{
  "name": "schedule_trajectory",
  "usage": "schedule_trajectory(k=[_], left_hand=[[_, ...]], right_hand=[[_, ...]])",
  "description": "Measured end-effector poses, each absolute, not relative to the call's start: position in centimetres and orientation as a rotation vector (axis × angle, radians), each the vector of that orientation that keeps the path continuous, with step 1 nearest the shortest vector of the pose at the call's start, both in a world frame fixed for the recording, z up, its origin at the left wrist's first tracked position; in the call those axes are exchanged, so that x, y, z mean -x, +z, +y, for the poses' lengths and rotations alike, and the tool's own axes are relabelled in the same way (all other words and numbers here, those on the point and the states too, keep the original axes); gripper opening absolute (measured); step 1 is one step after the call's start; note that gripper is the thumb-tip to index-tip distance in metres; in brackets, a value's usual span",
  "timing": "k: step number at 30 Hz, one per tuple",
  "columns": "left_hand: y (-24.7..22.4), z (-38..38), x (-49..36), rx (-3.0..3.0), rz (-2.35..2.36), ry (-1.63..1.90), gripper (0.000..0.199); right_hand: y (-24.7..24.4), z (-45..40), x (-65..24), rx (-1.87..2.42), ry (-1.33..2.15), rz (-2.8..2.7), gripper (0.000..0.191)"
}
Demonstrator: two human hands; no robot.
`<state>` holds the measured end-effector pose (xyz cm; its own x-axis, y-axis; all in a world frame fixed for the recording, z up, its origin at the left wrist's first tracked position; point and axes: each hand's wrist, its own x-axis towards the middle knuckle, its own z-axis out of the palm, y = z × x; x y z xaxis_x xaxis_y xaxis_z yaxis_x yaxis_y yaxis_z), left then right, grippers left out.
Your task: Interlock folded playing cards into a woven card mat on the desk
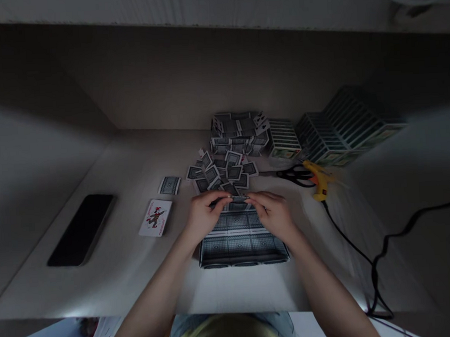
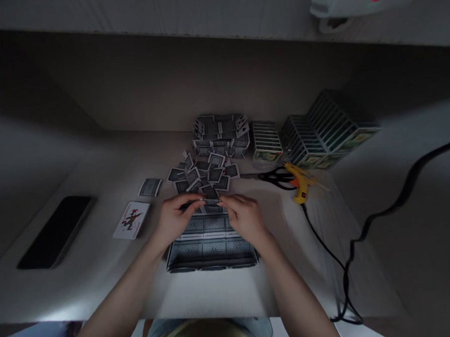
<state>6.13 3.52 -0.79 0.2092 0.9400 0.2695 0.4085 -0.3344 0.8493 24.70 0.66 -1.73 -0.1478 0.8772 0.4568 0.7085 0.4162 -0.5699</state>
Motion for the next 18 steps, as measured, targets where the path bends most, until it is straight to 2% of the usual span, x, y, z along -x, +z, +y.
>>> schedule_trajectory(k=[8, 14, 18], left_hand=[[-0.84, 3.81, -5.98, -1.951, 1.261, 0.946, 0.008], [-0.75, 3.71, -6.05, -1.998, 1.252, 0.940, 0.009], [-0.47, 3.39, -6.18, -1.995, 1.233, 1.045, 0.007]], right_hand=[[-1.48, 0.65, -24.49, 1.277, 0.432, -1.883, 0.031], [-1.48, 0.68, -24.41, 1.325, 0.329, -1.887, 0.021], [-1.68, 0.67, -24.46, 1.305, 0.317, -1.888, 0.022]])
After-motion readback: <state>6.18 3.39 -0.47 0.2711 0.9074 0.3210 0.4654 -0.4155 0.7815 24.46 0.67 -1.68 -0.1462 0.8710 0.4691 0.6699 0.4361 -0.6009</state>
